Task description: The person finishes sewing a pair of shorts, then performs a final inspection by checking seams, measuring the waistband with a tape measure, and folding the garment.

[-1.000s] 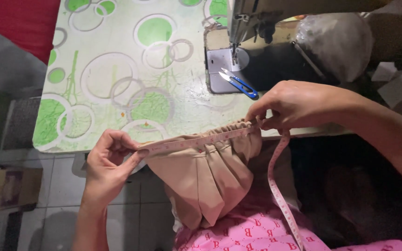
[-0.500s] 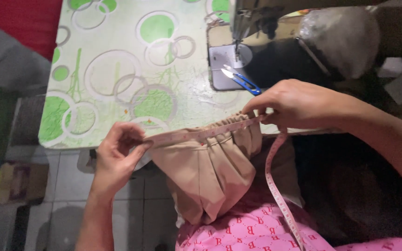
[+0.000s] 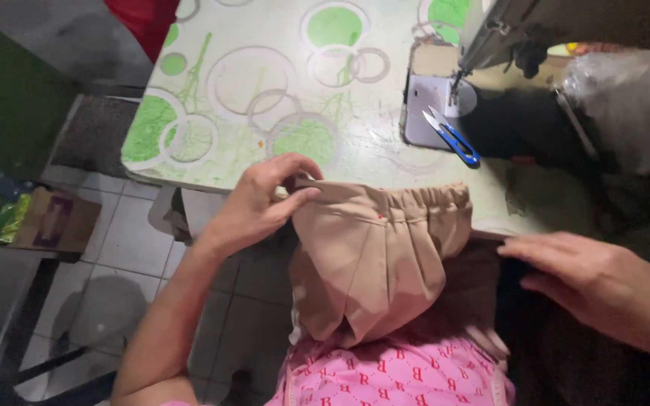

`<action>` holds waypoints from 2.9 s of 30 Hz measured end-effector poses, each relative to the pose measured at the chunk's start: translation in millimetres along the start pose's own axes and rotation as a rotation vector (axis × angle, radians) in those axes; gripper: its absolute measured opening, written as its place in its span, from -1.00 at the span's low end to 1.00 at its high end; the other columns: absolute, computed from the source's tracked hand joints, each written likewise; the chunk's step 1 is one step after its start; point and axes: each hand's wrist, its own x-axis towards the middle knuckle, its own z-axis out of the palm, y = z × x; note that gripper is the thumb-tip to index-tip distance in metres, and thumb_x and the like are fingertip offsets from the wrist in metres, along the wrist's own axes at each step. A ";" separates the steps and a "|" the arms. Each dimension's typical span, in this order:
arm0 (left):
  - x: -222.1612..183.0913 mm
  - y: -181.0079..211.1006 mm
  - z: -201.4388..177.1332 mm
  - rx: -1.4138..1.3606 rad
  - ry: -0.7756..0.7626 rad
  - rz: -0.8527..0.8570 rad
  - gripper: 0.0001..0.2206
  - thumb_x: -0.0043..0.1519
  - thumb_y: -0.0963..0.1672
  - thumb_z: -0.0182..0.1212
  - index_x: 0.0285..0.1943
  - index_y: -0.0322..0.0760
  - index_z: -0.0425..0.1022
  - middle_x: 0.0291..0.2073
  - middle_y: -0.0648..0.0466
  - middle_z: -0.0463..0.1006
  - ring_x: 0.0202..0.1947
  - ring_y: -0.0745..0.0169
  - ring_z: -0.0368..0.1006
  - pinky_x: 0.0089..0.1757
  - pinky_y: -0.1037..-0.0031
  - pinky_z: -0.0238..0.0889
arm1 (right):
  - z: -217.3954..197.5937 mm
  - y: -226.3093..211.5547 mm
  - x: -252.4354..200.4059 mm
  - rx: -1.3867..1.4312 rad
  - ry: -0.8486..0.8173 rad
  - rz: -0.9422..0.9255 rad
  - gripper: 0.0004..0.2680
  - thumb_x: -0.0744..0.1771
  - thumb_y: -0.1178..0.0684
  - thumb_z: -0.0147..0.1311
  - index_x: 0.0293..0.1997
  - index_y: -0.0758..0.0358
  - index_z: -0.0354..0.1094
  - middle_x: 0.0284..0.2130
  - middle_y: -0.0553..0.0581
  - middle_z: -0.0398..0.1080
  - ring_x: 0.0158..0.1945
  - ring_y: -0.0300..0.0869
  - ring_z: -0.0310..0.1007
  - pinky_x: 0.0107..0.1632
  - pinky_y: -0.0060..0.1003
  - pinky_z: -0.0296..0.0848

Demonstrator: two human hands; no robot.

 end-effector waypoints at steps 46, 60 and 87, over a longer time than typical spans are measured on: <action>-2.2 76.2 -53.7 -0.365 -0.635 0.058 -0.48 0.34 0.14 -0.04 0.24 -0.24 0.48 0.12 0.07 0.56 0.18 0.25 0.45 0.14 0.38 0.24 | -137.2 -165.9 117.6 0.291 0.274 -0.639 -0.89 0.38 0.06 0.03 -0.26 0.21 0.43 -0.36 -0.06 0.53 -0.35 -0.16 0.37 -0.05 -0.25 0.33; -3.8 109.1 3.0 -0.012 -0.426 0.485 -0.38 -0.09 -0.27 0.16 0.26 -0.43 0.22 0.18 -0.25 0.25 0.24 -0.30 0.19 0.24 0.14 0.07 | -134.9 -172.7 118.2 0.283 0.073 -0.853 -0.75 0.45 0.02 -0.31 -0.11 0.24 0.39 -0.25 0.06 0.49 -0.21 -0.03 0.41 0.01 -0.12 0.27; 18.4 37.9 -42.9 0.524 -0.259 0.253 -0.85 0.27 -0.18 0.28 -0.23 -0.28 0.35 -0.29 -0.02 0.32 -0.16 -0.04 0.35 -0.30 0.18 0.27 | -55.6 -3.6 127.4 -0.213 0.204 -0.437 -0.51 0.09 0.34 -0.05 0.02 -0.17 0.46 0.04 -0.10 0.40 0.27 -0.13 0.23 0.29 -0.06 0.02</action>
